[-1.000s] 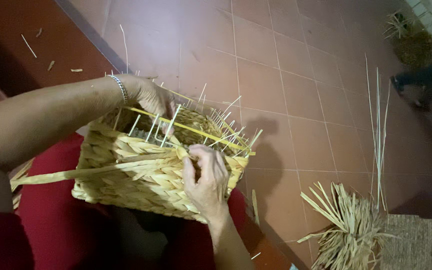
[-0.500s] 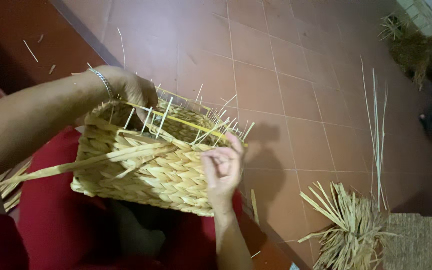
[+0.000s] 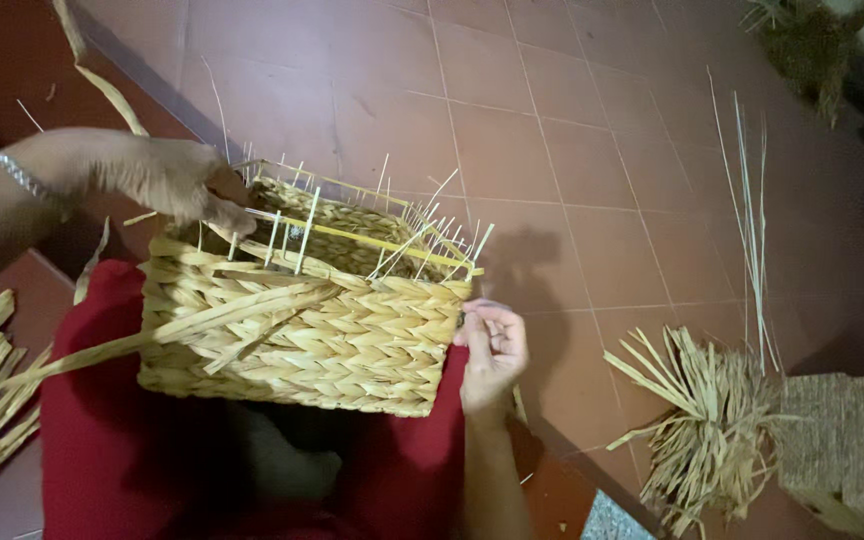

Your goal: The person weaves a rectangular basket by hand, interlacing dried palm strips through a vertical frame. They pull the strips tight, adjust the weave, and trim excess material with shears.

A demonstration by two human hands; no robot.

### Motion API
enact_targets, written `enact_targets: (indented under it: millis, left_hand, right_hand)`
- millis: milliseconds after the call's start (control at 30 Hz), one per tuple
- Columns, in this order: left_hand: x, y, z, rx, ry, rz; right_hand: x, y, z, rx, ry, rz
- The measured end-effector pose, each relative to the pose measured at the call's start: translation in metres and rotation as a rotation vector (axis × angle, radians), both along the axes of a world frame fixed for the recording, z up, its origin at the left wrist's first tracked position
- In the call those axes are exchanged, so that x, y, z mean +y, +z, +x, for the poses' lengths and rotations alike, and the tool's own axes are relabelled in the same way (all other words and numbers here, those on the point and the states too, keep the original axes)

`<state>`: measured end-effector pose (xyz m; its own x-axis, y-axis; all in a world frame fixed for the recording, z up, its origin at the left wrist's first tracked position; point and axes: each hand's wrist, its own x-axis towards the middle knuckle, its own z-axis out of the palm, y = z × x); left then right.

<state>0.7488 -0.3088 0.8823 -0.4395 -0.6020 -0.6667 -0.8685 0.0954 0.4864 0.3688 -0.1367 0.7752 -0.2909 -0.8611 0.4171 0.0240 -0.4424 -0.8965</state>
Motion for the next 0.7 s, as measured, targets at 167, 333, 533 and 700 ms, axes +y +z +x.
enact_targets:
  millis: [167, 333, 533, 700]
  left_hand:
    - [0.023, 0.007, -0.002, 0.020, -0.016, 0.014]
    - [0.043, -0.006, -0.001, -0.023, 0.107, -0.140]
    - [0.040, -0.005, -0.006, -0.077, 0.069, -0.215]
    - [0.038, 0.005, -0.014, -0.171, 0.040, -0.292]
  right_hand:
    - [0.004, 0.020, 0.016, 0.414, -0.186, -0.085]
    - [-0.015, 0.025, 0.002, 0.092, -0.070, 0.045]
    - [-0.051, 0.010, -0.019, -0.224, 0.024, 0.208]
    - [-0.045, 0.010, -0.030, -0.194, 0.081, 0.233]
